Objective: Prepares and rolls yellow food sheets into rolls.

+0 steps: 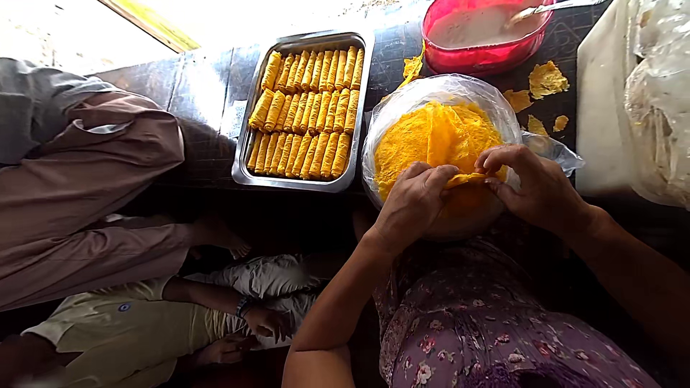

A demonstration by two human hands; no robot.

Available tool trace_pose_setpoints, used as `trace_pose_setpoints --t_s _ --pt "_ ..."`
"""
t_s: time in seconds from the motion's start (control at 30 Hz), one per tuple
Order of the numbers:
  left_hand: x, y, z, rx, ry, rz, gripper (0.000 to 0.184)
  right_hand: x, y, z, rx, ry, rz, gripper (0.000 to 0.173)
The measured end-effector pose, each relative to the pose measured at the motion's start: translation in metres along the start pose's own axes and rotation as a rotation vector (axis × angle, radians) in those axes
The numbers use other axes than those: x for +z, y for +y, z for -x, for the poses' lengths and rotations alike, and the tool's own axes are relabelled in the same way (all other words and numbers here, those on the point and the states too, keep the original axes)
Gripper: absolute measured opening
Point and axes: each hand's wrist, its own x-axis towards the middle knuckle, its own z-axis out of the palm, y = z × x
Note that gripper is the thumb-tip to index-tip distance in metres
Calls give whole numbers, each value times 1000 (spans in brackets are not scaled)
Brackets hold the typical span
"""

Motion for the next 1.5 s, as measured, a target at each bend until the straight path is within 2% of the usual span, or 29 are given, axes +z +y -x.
trace_pose_setpoints --t_s 0.1,0.2,0.37,0.43,0.5,0.6,0.73,0.83,0.93,1.03,1.17,1.33,1.5 --pt "-6 -4 -5 16 -55 27 19 -5 2 -4 21 -25 -24 22" --pt "-4 0 0 -42 2 35 20 -5 3 -5 -40 -51 -31 18" --pt "-6 10 16 -333 254 139 38 -5 4 -4 -57 -55 -61 19" --pt "-13 8 19 -461 289 243 53 -4 3 -10 -54 -43 -41 17" --pt "-23 3 14 -588 252 330 62 -2 1 -18 -46 -40 -8 18" --pt "-37 -10 -6 -745 182 472 66 4 -2 -39 21 -51 22 18" --pt "-40 -35 -40 -826 100 620 68 15 -3 -69 167 -81 35 16" --pt "-42 -44 -61 -896 -7 626 69 23 -2 -85 250 -127 88 16" --pt "-44 -47 -73 -903 -84 591 61 28 -3 -94 335 -150 121 18" --pt "-42 -47 -77 -839 -79 604 51 28 -5 -96 372 -144 120 19" --pt "-41 -45 -76 -802 -64 613 47 29 -5 -95 395 -102 96 15" --pt "-40 -44 -79 -807 -74 612 46 31 -9 -92 394 -94 116 23" --pt "-33 -46 -82 -750 -74 547 42 33 -11 -90 420 -89 120 22"
